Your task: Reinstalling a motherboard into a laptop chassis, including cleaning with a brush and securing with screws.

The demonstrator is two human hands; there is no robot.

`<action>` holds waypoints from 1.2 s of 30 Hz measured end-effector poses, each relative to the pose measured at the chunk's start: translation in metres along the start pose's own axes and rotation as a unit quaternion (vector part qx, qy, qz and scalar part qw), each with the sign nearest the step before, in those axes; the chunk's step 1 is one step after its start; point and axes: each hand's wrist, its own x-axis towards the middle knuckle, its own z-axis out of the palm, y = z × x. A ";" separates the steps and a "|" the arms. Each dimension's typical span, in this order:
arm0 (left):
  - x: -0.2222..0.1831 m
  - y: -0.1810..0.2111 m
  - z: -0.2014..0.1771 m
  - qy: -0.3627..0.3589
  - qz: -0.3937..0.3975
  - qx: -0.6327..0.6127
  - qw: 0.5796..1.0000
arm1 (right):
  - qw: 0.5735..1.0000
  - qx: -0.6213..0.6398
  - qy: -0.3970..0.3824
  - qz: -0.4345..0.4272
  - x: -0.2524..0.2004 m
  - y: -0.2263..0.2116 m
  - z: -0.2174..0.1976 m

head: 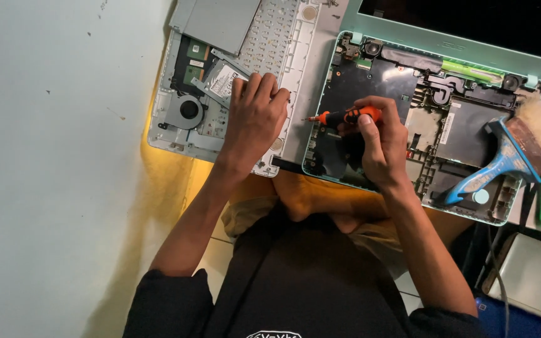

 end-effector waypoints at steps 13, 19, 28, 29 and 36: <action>-0.002 -0.006 0.006 0.006 0.026 0.026 0.999 | 0.999 -0.031 -0.008 -0.012 0.000 -0.005 0.001; -0.002 -0.004 0.018 0.009 0.040 0.052 0.998 | 1.000 -0.024 -0.003 -0.008 0.000 -0.005 0.001; -0.017 0.009 0.010 -0.041 -0.037 -0.139 0.989 | 0.998 0.060 0.029 0.009 -0.001 0.001 0.003; -0.019 0.013 0.009 -0.047 -0.050 -0.206 0.976 | 0.994 0.098 0.041 0.015 -0.001 0.001 0.003; -0.018 0.021 0.009 -0.064 -0.035 -0.251 0.965 | 0.990 0.130 0.057 0.005 -0.002 0.006 0.005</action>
